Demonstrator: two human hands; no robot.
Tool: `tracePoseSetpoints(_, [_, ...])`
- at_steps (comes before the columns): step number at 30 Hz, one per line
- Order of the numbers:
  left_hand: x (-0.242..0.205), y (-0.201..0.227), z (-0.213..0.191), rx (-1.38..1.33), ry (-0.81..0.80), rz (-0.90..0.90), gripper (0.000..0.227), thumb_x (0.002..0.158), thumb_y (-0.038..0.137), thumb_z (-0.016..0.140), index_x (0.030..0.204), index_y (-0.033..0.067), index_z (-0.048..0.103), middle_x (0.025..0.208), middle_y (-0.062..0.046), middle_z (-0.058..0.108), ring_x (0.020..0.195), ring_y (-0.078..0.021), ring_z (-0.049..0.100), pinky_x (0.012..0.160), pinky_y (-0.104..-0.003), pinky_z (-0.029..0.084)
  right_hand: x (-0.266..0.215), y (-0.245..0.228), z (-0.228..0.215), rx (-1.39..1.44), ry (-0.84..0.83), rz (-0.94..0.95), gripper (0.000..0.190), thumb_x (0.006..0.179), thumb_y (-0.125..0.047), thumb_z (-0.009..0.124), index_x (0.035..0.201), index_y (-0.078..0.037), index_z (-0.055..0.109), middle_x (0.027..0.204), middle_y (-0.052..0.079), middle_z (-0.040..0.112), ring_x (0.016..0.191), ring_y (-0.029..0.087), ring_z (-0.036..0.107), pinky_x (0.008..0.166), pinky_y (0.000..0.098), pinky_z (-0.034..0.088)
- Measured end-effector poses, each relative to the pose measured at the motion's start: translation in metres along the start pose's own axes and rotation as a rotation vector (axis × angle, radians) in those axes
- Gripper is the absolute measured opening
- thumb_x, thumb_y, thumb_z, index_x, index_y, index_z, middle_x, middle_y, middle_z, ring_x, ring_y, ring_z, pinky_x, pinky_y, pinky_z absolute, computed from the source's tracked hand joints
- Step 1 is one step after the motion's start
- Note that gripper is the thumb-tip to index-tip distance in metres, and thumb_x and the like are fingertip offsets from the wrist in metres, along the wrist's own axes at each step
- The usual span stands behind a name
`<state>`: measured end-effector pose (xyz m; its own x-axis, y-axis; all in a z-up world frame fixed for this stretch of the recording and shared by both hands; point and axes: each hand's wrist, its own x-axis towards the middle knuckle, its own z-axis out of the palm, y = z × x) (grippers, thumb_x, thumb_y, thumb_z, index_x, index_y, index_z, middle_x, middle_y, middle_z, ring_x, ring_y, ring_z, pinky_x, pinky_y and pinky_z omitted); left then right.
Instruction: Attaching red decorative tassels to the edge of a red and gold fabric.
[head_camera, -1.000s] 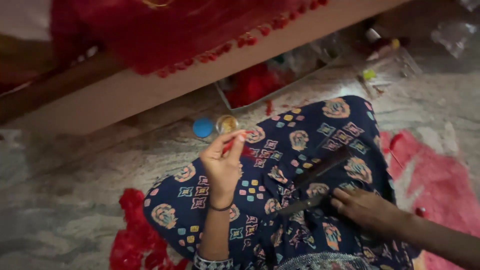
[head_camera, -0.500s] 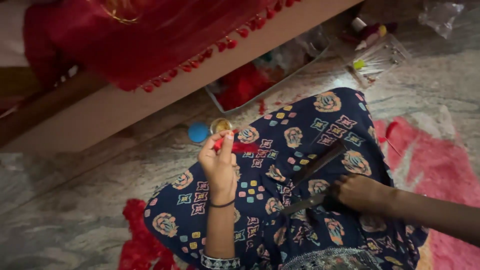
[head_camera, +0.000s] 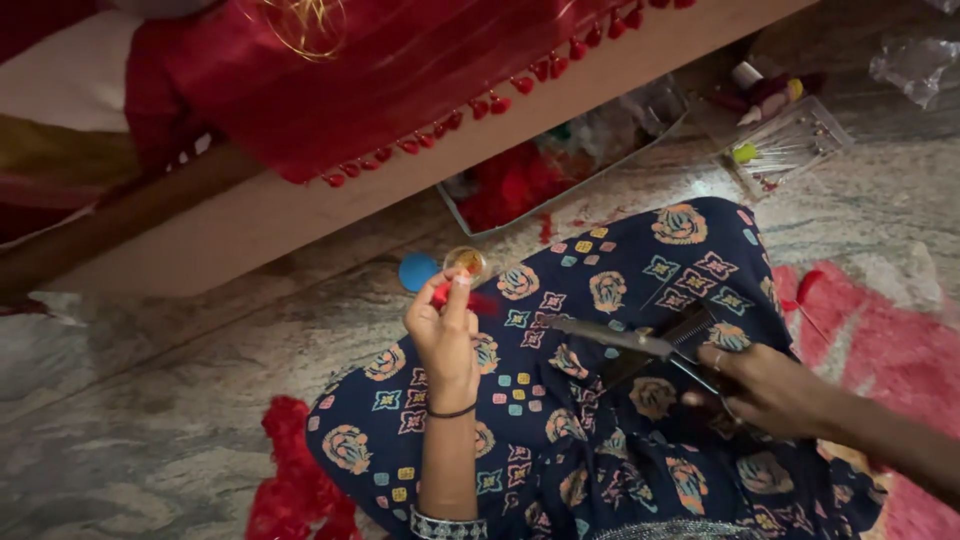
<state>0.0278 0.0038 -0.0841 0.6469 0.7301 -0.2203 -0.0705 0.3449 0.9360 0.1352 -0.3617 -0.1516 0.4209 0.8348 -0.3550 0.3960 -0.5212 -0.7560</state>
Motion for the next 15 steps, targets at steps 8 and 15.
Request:
tracePoseSetpoints(8, [0.004, -0.003, 0.0, -0.085, 0.036, 0.045, 0.009, 0.098, 0.007, 0.067, 0.102, -0.0009, 0.069, 0.072, 0.004, 0.053, 0.047, -0.0002, 0.036, 0.041, -0.02, 0.025, 0.03, -0.09, 0.003, 0.33, -0.016, 0.211, 0.037, 0.076, -0.041, 0.085, 0.092, -0.011, 0.069, 0.05, 0.002, 0.044, 0.047, 0.015, 0.045, 0.047, 0.0342, 0.033])
tracePoseSetpoints(15, [0.004, -0.008, 0.005, -0.152, 0.078, 0.041, 0.008, 0.098, 0.006, 0.066, 0.1, -0.0017, 0.068, 0.071, 0.004, 0.052, 0.046, 0.0002, 0.034, 0.039, -0.021, 0.023, 0.046, -0.115, 0.006, 0.419, 0.021, 0.108, 0.042, 0.081, -0.038, 0.083, 0.08, -0.005, 0.058, 0.051, 0.0, 0.044, 0.048, 0.012, 0.045, 0.046, 0.0328, 0.035])
